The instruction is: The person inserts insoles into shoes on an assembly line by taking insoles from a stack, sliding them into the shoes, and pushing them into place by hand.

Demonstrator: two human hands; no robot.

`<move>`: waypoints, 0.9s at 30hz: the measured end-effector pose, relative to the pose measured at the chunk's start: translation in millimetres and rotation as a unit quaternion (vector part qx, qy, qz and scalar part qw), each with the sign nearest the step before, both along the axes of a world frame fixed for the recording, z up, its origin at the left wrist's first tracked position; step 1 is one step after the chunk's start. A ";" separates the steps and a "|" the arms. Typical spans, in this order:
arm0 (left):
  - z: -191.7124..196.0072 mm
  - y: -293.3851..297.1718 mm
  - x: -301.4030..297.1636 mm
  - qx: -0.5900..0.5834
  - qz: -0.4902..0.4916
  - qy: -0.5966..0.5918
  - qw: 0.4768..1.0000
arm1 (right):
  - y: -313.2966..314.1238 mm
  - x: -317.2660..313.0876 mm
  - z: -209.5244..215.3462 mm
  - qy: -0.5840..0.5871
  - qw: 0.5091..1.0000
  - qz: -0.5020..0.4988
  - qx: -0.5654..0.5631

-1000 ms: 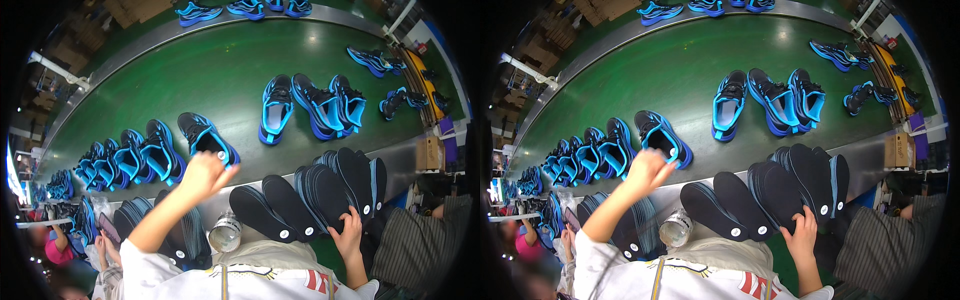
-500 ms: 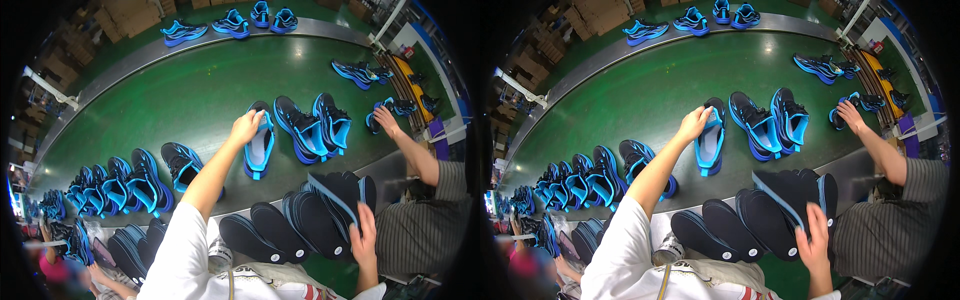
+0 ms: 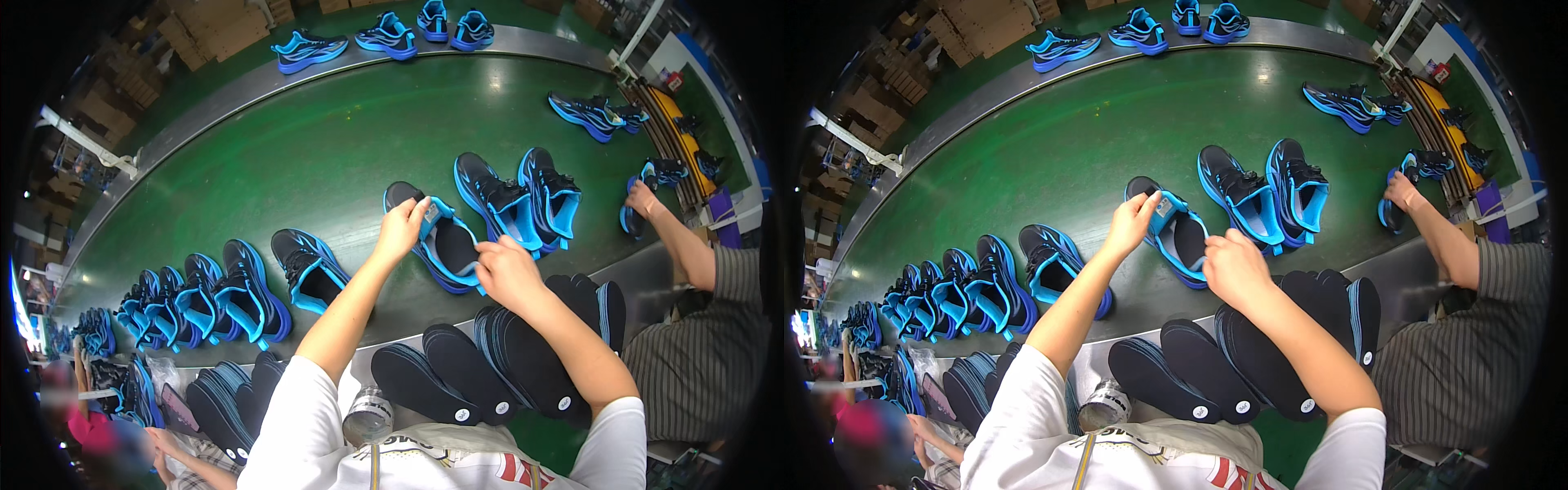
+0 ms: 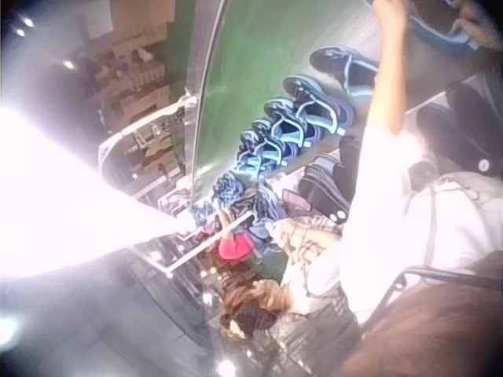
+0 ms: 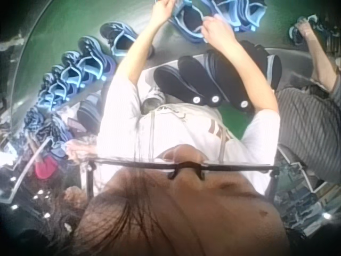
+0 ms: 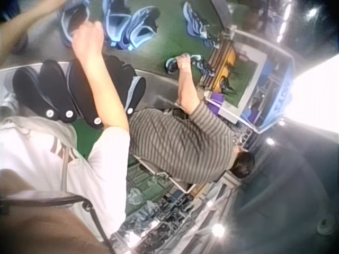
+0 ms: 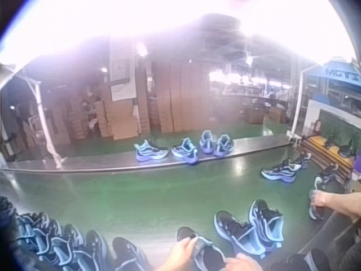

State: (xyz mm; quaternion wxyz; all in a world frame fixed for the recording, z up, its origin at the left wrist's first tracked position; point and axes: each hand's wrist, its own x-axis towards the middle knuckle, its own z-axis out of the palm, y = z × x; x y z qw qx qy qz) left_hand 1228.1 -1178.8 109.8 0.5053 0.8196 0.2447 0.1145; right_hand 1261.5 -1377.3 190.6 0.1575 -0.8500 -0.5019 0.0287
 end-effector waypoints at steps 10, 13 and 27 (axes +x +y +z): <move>-22.9 -1.7 3.5 -0.133 0.014 -0.120 0.984 | 54.0 -7.6 -79.9 0.081 0.986 -0.112 -0.093; -11.3 -4.5 -3.6 -0.125 0.072 -0.040 0.989 | 37.7 -11.9 -45.2 -0.009 0.996 -0.054 -0.069; -6.1 3.2 -5.1 -0.163 -0.020 0.020 0.986 | 50.4 24.1 -80.0 0.048 0.973 0.108 -0.198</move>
